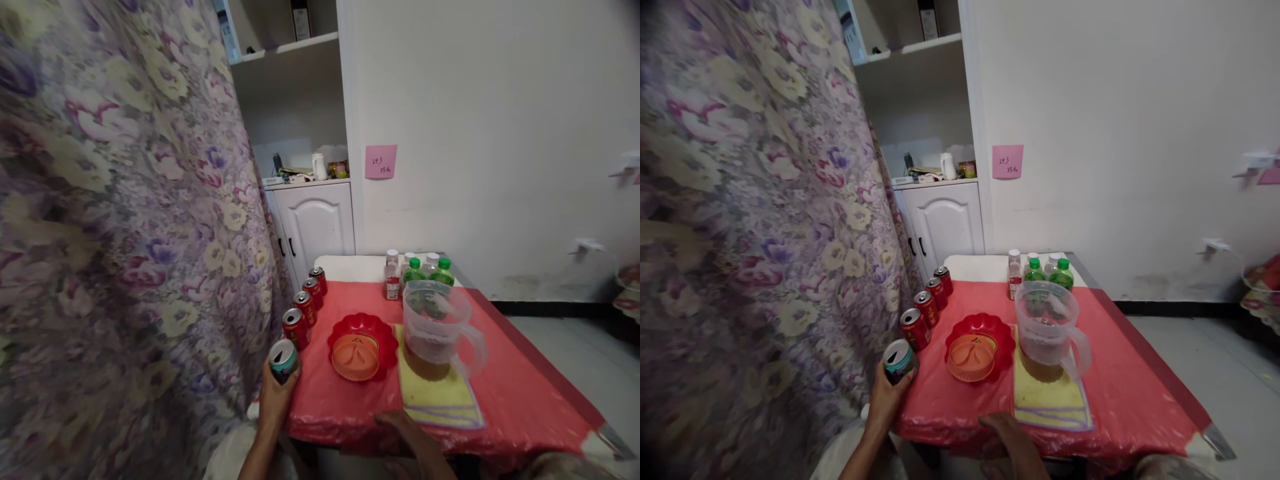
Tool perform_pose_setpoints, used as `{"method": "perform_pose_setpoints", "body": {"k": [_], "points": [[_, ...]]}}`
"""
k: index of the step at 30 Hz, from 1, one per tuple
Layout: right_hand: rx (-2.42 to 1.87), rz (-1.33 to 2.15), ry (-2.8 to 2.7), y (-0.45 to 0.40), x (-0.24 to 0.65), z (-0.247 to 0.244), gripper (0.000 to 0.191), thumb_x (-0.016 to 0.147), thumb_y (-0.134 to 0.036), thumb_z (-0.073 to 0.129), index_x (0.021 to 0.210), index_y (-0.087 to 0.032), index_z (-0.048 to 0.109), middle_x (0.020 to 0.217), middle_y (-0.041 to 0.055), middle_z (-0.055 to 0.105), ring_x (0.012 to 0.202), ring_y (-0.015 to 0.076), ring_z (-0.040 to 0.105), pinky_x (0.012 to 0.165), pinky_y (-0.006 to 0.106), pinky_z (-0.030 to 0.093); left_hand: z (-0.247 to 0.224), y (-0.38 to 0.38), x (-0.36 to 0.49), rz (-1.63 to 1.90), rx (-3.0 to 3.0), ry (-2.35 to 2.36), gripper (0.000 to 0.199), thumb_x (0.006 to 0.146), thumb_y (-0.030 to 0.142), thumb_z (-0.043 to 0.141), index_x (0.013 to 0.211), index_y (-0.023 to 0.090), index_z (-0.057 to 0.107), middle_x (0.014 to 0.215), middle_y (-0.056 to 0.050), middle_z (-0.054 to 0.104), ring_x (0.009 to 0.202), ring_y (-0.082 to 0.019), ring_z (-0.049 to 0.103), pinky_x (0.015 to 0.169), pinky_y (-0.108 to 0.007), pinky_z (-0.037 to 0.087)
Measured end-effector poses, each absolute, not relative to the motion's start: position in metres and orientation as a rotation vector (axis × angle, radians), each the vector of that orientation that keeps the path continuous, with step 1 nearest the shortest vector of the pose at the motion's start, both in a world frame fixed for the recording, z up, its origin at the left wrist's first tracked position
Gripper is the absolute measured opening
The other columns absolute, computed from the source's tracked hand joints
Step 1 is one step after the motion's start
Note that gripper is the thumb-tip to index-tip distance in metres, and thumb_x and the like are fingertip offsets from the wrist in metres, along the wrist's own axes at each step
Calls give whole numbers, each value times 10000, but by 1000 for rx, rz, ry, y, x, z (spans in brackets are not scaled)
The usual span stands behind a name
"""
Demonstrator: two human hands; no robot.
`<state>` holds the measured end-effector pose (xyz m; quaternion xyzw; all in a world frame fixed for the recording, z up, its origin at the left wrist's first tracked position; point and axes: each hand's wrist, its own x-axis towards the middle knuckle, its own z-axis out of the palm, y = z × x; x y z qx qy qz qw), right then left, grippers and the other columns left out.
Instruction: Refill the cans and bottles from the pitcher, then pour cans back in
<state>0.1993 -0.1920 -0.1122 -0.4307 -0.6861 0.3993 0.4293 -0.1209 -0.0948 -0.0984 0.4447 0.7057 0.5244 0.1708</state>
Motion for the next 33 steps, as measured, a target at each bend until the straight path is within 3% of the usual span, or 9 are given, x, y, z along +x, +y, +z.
{"method": "perform_pose_setpoints", "body": {"k": [7, 11, 15, 20, 25, 29, 33], "points": [[-1086, 997, -1709, -195, 204, -110, 533, 720, -178, 625, 1245, -241, 694, 1309, 106, 676, 1153, 300, 660, 976, 383, 539, -106, -119, -123, 1561, 1264, 2029, 875, 702, 547, 666, 1422, 140, 382, 1396, -204, 560, 1286, -352, 561, 1113, -530, 419], [-1082, 1009, -1779, -194, 206, -109, 545, 728, -171, 624, 1267, -238, 676, 1311, 106, 674, 1171, 294, 652, 993, 379, 530, -120, -146, -102, 1574, 1505, 2051, 587, 803, 519, 562, 1268, 160, 564, 1313, -175, 614, 1272, -346, 556, 1150, -572, 365], [-1109, 990, -1806, -194, 204, -103, 542, 716, -159, 625, 1249, -242, 676, 1272, 101, 692, 1130, 276, 664, 1009, 379, 511, -140, -156, -67, 1308, 1933, 1842, 397, 888, 370, 506, 1217, 194, 642, 1272, -145, 665, 1238, -304, 599, 1082, -555, 468], [-1084, 1002, -1828, -192, 203, -103, 570, 696, -138, 619, 1259, -220, 657, 1226, 109, 696, 1007, 250, 699, 953, 365, 529, -158, -152, -52, 1160, 2097, 1755, 360, 881, 329, 535, 1180, 189, 680, 1192, -149, 718, 1155, -300, 655, 1017, -544, 533], [-1127, 980, -1791, -194, 208, -102, 525, 719, -179, 645, 1241, -227, 666, 1214, 101, 709, 1082, 265, 673, 989, 376, 503, -156, -154, -51, 1173, 2045, 1691, 333, 878, 348, 545, 1143, 219, 701, 1173, -132, 729, 1140, -292, 663, 1013, -520, 539], [-1144, 1013, -1677, -195, 208, -96, 466, 731, -232, 665, 1196, -248, 695, 1239, 94, 710, 1176, 287, 634, 1029, 383, 479, -137, -152, -41, 1249, 1805, 1678, 329, 830, 402, 582, 1079, 241, 726, 1181, -126, 727, 1161, -318, 653, 1045, -535, 508], [-1097, 1115, -1492, -187, 206, -97, 427, 766, -306, 657, 1183, -216, 680, 1209, 130, 707, 1098, 294, 676, 987, 419, 507, -117, -141, -30, 1338, 1281, 1519, 387, 681, 477, 715, 967, 217, 715, 1046, -115, 749, 997, -312, 711, 960, -489, 556]]}}
